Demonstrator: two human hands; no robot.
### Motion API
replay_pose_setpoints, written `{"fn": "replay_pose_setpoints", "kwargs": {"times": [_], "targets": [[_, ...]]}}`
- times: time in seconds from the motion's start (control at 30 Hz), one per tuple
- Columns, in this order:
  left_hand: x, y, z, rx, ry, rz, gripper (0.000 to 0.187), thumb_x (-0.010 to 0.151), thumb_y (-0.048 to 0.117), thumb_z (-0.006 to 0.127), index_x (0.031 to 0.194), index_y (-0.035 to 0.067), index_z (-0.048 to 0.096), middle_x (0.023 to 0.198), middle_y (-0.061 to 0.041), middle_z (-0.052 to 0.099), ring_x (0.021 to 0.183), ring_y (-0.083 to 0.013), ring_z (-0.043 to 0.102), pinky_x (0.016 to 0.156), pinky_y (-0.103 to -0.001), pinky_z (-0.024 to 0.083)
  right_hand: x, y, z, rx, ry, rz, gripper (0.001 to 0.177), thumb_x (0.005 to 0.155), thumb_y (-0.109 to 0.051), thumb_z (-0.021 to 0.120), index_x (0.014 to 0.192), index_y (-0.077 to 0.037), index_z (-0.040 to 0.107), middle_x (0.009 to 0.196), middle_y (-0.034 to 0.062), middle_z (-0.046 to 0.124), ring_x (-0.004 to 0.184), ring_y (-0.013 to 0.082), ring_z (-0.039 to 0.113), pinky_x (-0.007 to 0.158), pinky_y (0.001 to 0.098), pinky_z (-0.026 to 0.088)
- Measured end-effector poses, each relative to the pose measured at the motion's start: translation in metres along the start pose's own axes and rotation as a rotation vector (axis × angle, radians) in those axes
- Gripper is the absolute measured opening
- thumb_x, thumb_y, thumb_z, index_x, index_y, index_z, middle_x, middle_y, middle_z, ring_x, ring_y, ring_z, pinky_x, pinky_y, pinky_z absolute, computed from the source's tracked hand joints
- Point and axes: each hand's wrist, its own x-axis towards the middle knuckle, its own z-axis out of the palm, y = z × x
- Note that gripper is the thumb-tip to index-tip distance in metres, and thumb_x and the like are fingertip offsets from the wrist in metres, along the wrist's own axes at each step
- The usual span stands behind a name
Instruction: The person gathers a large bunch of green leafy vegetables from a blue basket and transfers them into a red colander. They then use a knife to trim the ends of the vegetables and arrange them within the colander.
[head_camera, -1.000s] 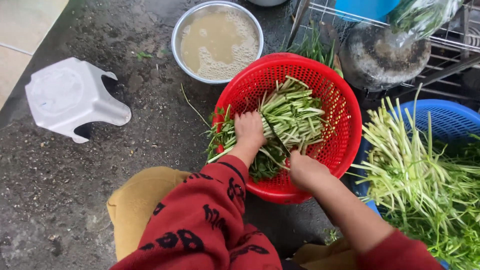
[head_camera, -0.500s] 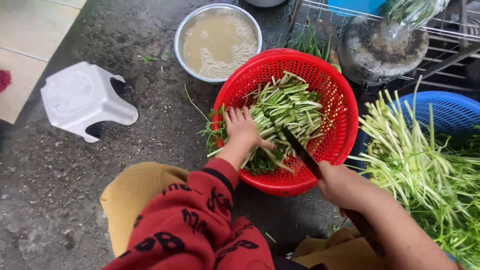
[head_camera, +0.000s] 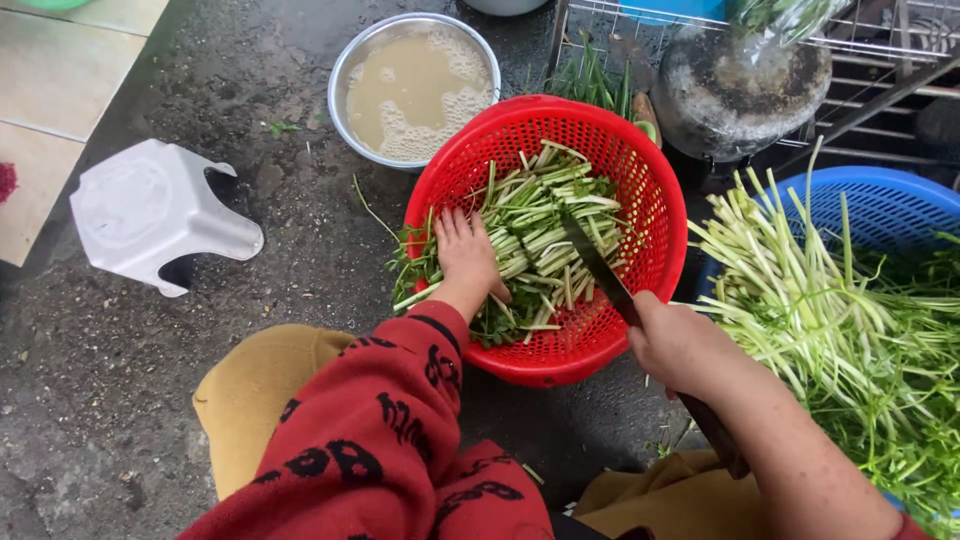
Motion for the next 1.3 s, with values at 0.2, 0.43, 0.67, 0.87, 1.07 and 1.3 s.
{"fn": "replay_pose_setpoints", "kwargs": {"times": [0.2,0.43,0.67,0.87,1.07,1.3], "targets": [[0.027,-0.007,0.046,-0.079,-0.073,0.020,0.135,0.036,0.049,0.091,0.140,-0.001,0.022,0.128,-0.026,0.047,0.129,-0.0392,0.036,0.115,-0.049,-0.001,0.014,0.004,0.000,0.078,0.116,0.005,0.026,0.087,-0.034,0.042,0.096,-0.012,0.051,0.053,0.0109,0.067,0.081,0.0401,0.068,0.077,0.0489,0.050],[0.042,-0.022,0.058,-0.234,0.032,0.071,0.074,0.047,0.034,0.079,0.108,0.003,0.049,0.095,-0.017,0.064,0.090,-0.0381,0.065,0.089,-0.047,0.044,0.006,0.009,-0.002,0.116,0.259,-0.035,0.027,0.086,-0.032,0.049,0.103,-0.011,0.052,0.084,0.0264,0.069,0.095,0.0460,0.063,0.084,0.0526,0.050],[0.014,-0.040,-0.009,-0.371,-0.075,0.111,0.073,0.054,0.035,0.070,0.117,0.006,0.048,0.101,-0.016,0.064,0.100,-0.0394,0.062,0.087,-0.051,0.047,-0.016,0.004,-0.018,0.179,0.305,-0.019,0.027,0.087,-0.031,0.049,0.103,-0.009,0.051,0.085,0.0273,0.067,0.093,0.0466,0.064,0.084,0.0534,0.049],[0.000,-0.041,-0.050,-0.491,-0.074,0.135,0.078,0.053,0.032,0.071,0.124,0.014,0.045,0.106,-0.012,0.064,0.107,-0.0360,0.060,0.092,-0.048,0.046,-0.004,0.013,-0.018,0.163,0.270,-0.010,0.024,0.088,-0.031,0.046,0.097,-0.010,0.053,0.055,0.0157,0.069,0.082,0.0409,0.068,0.078,0.0492,0.050],[-0.003,0.001,-0.077,-0.532,-0.080,0.158,0.077,0.060,0.031,0.070,0.129,0.014,0.040,0.113,-0.012,0.063,0.113,-0.0326,0.057,0.096,-0.046,0.045,0.022,0.040,-0.006,0.096,0.405,0.111,0.032,0.088,-0.040,0.049,0.110,-0.016,0.051,0.087,0.0211,0.069,0.092,0.0448,0.065,0.079,0.0540,0.051],[0.040,0.031,-0.045,-0.618,-0.147,0.029,0.093,0.064,0.023,0.073,0.139,-0.008,0.027,0.109,-0.025,0.061,0.106,-0.0388,0.060,0.086,-0.050,0.050,0.030,0.022,0.020,0.129,0.433,0.152,0.032,0.089,-0.036,0.044,0.109,-0.012,0.048,0.093,0.0263,0.066,0.095,0.0469,0.064,0.083,0.0533,0.051]]}}
